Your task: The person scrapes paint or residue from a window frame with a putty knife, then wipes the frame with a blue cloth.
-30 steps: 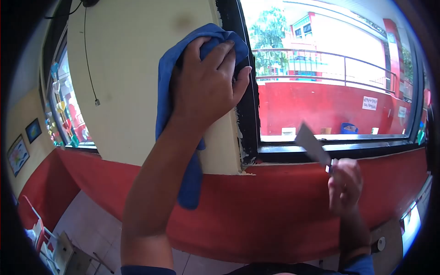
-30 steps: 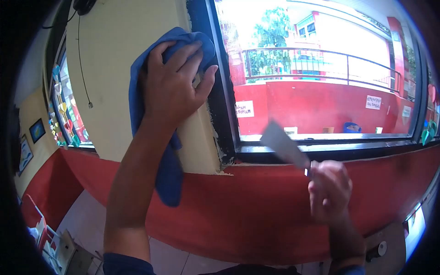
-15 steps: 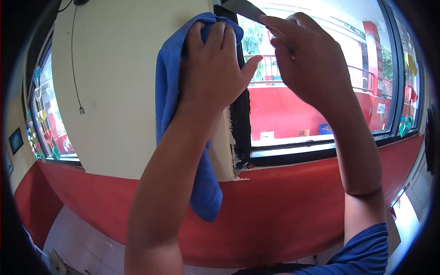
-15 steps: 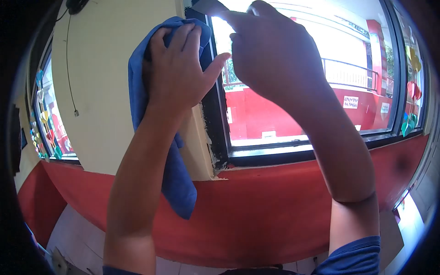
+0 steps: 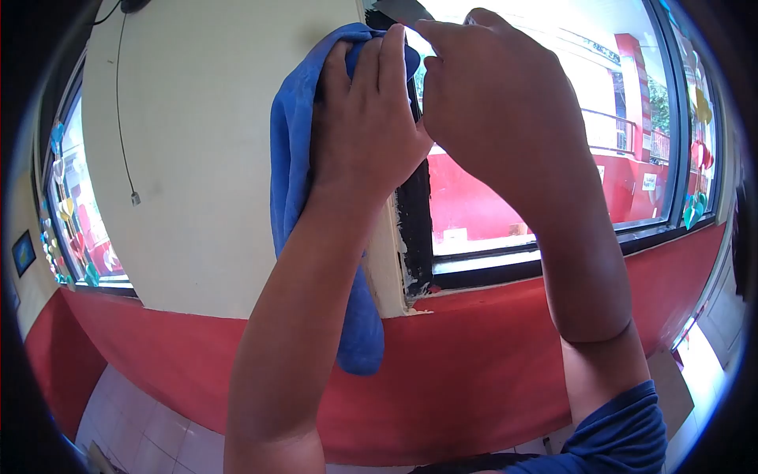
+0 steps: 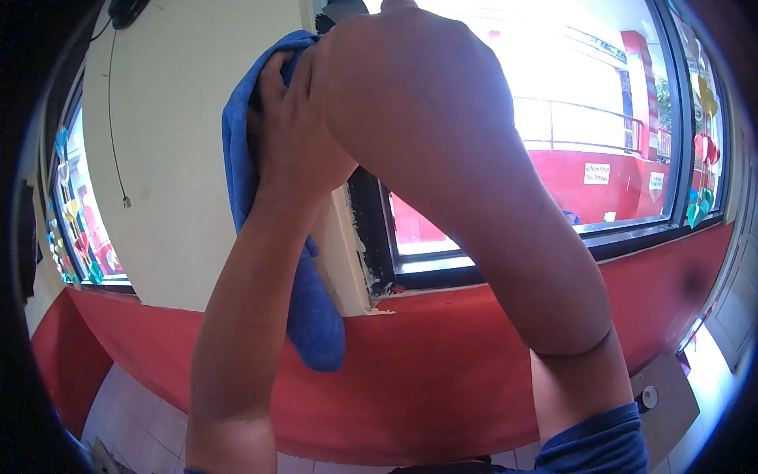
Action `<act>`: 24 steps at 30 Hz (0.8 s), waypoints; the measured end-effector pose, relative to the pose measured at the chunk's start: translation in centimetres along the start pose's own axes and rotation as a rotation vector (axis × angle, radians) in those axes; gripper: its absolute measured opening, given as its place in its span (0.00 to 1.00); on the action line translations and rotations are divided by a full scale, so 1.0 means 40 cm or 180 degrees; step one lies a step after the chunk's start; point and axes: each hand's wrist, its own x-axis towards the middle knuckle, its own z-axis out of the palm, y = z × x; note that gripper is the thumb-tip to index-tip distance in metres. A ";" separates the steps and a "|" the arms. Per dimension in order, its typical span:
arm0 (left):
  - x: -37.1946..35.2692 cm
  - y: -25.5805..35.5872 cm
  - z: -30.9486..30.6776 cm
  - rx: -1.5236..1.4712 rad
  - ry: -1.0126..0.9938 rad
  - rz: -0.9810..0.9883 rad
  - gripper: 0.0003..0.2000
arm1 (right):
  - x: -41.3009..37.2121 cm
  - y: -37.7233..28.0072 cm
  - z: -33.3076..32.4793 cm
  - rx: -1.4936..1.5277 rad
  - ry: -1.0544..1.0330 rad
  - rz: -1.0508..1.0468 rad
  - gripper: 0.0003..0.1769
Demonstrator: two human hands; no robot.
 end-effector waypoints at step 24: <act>-0.003 0.002 -0.012 0.0142 -0.0030 0.0050 0.45 | 0.056 -0.044 -0.079 -0.0143 -0.0962 0.0245 0.13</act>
